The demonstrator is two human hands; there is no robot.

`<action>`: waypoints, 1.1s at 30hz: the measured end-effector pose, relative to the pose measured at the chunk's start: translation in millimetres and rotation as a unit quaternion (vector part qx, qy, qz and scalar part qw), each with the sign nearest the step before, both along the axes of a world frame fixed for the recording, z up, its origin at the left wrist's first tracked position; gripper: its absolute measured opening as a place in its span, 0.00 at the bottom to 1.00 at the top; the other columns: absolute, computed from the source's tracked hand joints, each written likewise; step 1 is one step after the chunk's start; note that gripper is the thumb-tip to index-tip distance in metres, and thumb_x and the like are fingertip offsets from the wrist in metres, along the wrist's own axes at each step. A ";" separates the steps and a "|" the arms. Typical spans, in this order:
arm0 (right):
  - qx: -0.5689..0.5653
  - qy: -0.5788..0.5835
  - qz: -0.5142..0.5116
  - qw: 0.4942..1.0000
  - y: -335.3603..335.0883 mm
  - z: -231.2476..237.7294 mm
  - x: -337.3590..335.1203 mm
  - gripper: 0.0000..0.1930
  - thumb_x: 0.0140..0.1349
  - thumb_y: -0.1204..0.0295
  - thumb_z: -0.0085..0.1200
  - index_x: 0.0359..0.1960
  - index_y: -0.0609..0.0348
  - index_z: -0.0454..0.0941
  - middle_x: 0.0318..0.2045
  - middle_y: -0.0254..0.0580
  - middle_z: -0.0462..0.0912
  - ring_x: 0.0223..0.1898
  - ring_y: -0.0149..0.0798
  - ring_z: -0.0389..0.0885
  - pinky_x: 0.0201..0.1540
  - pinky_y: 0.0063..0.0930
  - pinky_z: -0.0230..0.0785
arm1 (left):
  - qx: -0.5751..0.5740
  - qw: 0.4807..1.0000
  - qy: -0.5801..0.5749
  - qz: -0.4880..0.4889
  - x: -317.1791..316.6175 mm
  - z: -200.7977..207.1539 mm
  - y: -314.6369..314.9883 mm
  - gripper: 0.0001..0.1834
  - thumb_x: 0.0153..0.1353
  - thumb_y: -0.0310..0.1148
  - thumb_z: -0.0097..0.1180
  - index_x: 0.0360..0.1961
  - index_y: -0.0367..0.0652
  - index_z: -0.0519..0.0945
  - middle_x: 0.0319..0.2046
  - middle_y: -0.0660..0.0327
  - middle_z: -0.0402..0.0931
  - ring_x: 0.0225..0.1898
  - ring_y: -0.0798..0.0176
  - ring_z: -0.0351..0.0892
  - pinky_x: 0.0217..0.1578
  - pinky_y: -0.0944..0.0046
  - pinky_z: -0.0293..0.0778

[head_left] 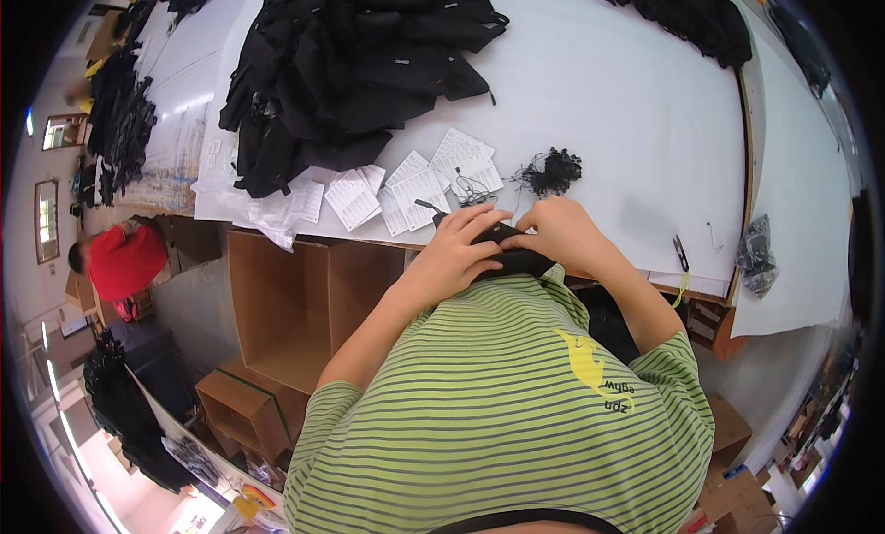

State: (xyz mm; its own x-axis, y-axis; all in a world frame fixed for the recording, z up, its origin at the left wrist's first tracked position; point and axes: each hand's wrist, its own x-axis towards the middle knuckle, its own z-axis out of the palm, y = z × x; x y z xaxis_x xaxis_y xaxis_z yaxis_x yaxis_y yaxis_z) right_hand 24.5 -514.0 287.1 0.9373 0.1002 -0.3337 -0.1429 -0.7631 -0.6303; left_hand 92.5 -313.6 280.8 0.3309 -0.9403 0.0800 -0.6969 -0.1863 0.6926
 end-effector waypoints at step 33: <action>-0.032 0.075 0.032 0.996 23.7 6.8 10.6 0.14 0.45 0.61 0.65 0.22 0.59 0.80 0.14 0.45 0.74 0.18 0.49 0.73 0.25 0.36 0.64 | -0.252 0.738 -0.054 0.623 184.8 -80.9 152.9 0.13 0.54 0.25 0.54 0.42 0.37 0.72 0.39 0.56 0.68 0.42 0.58 0.67 0.47 0.58 0.63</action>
State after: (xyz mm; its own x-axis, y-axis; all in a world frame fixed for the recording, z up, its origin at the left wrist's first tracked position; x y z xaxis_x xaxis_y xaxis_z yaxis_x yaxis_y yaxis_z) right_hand 35.1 -490.4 293.9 0.8689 0.1320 -0.4771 -0.1813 -0.8121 -0.5547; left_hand 277.3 -160.7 199.8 0.8801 0.2479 0.4050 -0.2578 -0.4670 0.8458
